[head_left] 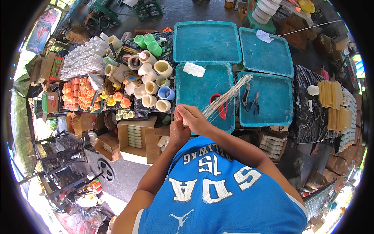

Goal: The person gathers thin sticks from a tray, aligns them, and uses scissors to cut them into shorter pieces. The person repeatedly picks up sticks, cuts them, and places the cut pieces back on the tray.

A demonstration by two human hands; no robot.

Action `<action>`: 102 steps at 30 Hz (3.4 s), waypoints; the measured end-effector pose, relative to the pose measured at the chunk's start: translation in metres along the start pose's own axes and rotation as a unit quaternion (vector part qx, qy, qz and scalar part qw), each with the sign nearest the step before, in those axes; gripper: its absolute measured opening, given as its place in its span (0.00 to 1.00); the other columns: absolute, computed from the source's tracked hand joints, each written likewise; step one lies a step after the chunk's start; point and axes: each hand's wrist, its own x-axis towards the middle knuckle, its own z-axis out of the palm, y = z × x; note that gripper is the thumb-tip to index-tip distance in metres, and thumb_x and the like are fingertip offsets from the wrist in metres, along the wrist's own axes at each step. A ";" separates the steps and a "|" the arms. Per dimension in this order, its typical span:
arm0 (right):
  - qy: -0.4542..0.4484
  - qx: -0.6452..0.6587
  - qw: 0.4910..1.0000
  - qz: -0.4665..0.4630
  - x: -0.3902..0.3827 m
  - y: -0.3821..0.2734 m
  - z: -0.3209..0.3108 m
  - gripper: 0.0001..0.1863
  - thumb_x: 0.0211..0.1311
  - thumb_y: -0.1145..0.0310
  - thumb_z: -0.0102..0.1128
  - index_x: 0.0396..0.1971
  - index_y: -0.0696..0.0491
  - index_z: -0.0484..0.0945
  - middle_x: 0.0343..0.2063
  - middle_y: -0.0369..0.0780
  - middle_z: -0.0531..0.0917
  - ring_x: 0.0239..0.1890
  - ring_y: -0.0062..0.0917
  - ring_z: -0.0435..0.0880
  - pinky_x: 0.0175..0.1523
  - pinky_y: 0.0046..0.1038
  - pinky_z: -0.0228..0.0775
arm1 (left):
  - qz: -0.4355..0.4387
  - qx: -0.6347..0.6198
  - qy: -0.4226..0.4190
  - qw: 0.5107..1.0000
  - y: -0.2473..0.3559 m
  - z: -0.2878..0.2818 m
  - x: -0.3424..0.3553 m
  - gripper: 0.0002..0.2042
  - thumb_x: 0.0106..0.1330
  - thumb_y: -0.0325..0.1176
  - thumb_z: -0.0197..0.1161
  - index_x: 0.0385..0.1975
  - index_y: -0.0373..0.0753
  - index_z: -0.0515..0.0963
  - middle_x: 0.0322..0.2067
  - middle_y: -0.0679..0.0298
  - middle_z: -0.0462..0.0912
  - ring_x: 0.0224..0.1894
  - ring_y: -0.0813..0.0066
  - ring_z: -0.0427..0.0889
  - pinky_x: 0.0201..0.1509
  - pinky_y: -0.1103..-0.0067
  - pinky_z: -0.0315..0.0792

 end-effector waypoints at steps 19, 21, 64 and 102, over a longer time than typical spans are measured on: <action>0.255 -0.089 0.952 0.146 -0.086 0.006 -0.158 0.22 0.86 0.49 0.45 0.44 0.52 0.80 0.38 0.37 0.88 0.40 0.21 0.86 0.49 0.26 0.75 | -0.048 -0.444 0.265 0.854 -0.130 -0.102 0.193 0.26 0.82 0.49 0.56 0.19 0.45 0.61 0.15 0.70 0.61 0.17 0.77 0.63 0.23 0.75 0.64; 0.283 -0.088 0.942 0.161 -0.106 0.009 -0.161 0.21 0.85 0.49 0.46 0.44 0.51 0.80 0.37 0.37 0.88 0.40 0.21 0.86 0.48 0.26 0.75 | -0.065 -0.440 0.283 0.850 -0.133 -0.088 0.202 0.26 0.81 0.50 0.57 0.20 0.45 0.62 0.16 0.69 0.62 0.18 0.76 0.64 0.25 0.75 0.65; 0.339 -0.024 0.925 0.171 -0.120 0.024 -0.139 0.13 0.83 0.57 0.54 0.44 0.50 0.80 0.37 0.35 0.89 0.39 0.18 0.86 0.47 0.23 0.73 | 0.180 0.433 0.171 0.867 -0.091 -0.075 0.224 0.06 0.63 0.40 0.72 0.37 0.50 0.87 0.39 0.67 0.87 0.49 0.64 0.82 0.56 0.61 0.69; 0.336 -0.035 0.930 0.146 -0.116 0.041 -0.149 0.13 0.82 0.57 0.56 0.43 0.51 0.80 0.35 0.34 0.88 0.38 0.17 0.85 0.46 0.23 0.73 | 0.023 0.214 0.202 0.955 -0.111 -0.122 0.161 0.12 0.70 0.40 0.71 0.40 0.36 0.87 0.33 0.61 0.91 0.36 0.69 0.88 0.47 0.72 0.80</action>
